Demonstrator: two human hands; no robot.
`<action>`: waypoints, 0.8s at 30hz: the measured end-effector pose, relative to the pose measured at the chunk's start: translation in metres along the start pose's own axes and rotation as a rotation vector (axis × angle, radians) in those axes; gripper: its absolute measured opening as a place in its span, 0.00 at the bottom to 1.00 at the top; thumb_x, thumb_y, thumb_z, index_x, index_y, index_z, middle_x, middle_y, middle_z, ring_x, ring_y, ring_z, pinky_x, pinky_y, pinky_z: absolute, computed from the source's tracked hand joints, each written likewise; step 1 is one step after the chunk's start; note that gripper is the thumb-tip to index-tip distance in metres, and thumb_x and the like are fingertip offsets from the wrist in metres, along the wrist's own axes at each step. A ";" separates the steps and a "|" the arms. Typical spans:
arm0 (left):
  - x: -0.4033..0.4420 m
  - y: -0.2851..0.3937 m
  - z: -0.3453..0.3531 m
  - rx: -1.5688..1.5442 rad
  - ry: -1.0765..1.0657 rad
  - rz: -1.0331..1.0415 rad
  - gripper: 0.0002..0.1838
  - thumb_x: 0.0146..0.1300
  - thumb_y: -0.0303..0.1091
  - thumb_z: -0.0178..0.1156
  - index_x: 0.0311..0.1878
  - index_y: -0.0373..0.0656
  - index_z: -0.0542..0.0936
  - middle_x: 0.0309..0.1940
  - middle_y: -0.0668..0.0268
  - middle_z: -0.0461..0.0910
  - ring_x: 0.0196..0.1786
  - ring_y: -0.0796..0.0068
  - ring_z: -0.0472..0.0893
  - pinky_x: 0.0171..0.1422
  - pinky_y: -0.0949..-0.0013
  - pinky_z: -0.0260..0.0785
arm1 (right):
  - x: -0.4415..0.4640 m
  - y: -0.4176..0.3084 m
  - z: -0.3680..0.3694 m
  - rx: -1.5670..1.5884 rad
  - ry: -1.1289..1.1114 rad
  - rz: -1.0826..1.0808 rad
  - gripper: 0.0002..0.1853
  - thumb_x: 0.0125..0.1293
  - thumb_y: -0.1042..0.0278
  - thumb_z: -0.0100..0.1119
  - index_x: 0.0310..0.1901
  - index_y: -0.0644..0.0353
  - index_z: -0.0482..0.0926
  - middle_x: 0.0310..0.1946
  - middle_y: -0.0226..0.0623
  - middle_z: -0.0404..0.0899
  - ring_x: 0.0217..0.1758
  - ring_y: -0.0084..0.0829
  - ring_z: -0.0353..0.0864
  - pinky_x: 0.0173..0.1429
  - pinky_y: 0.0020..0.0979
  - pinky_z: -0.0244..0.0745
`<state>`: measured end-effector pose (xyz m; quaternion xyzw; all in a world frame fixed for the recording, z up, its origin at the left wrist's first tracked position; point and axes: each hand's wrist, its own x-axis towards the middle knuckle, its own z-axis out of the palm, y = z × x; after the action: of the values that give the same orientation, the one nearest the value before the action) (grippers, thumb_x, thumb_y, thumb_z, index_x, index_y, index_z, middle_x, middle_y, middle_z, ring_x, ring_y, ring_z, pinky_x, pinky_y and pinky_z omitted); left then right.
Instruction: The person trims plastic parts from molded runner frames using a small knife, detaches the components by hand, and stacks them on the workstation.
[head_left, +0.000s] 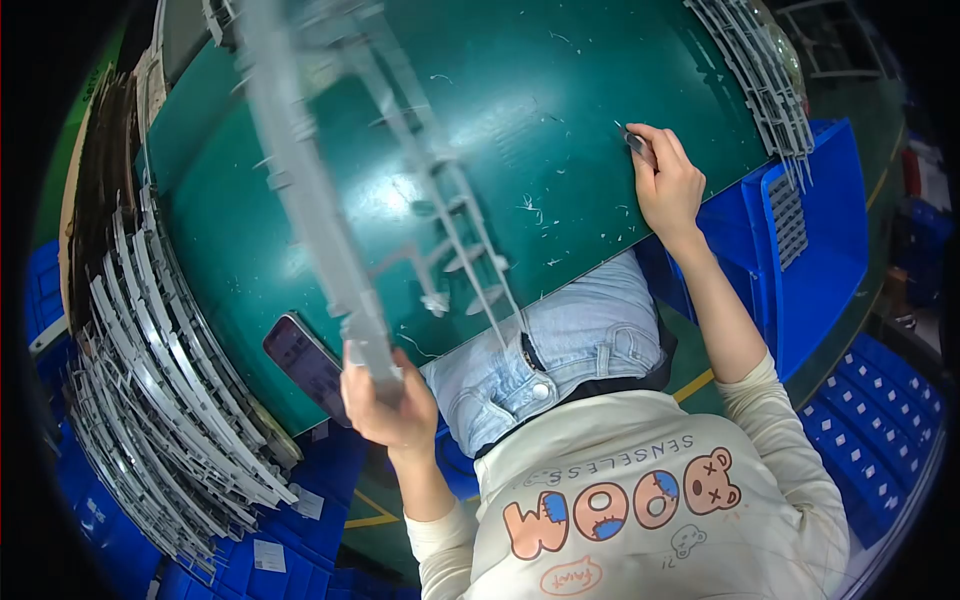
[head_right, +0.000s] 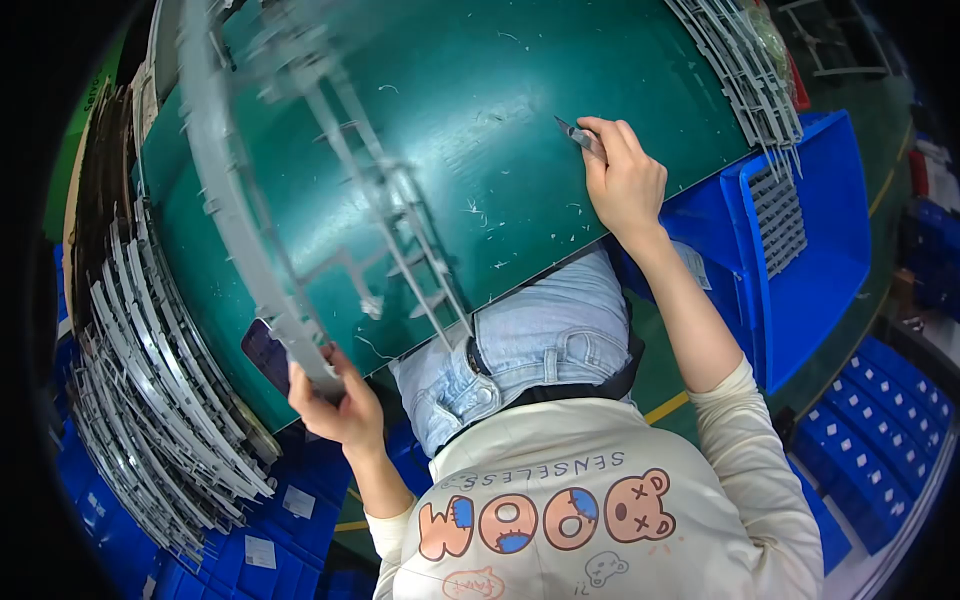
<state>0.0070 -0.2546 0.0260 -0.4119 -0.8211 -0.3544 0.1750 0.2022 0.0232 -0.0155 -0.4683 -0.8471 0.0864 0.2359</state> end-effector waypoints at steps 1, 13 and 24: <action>0.000 0.003 0.001 -0.110 -0.079 -0.015 0.24 0.49 0.16 0.62 0.51 0.37 0.71 0.44 0.53 0.80 0.38 0.57 0.80 0.43 0.62 0.71 | 0.000 0.000 0.000 0.001 0.001 0.004 0.12 0.56 0.72 0.57 0.43 0.50 0.79 0.29 0.25 0.76 0.19 0.27 0.73 0.25 0.28 0.66; 0.077 -0.015 0.070 0.205 -0.191 0.079 0.20 0.53 0.24 0.64 0.51 0.47 0.78 0.38 0.62 0.82 0.41 0.66 0.77 0.50 0.68 0.68 | -0.007 0.005 -0.002 0.097 0.014 0.005 0.10 0.55 0.75 0.58 0.40 0.55 0.79 0.29 0.27 0.75 0.20 0.26 0.72 0.25 0.27 0.66; 0.014 0.033 0.021 -0.741 -0.722 -1.131 0.10 0.64 0.24 0.55 0.47 0.36 0.79 0.26 0.65 0.78 0.21 0.81 0.70 0.24 0.78 0.63 | -0.009 0.002 -0.027 0.437 -0.252 0.166 0.16 0.62 0.73 0.56 0.52 0.61 0.78 0.32 0.29 0.77 0.22 0.21 0.70 0.26 0.22 0.64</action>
<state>0.0255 -0.2181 0.0337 -0.0511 -0.7406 -0.4858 -0.4615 0.2207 0.0145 0.0043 -0.4594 -0.7897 0.3440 0.2165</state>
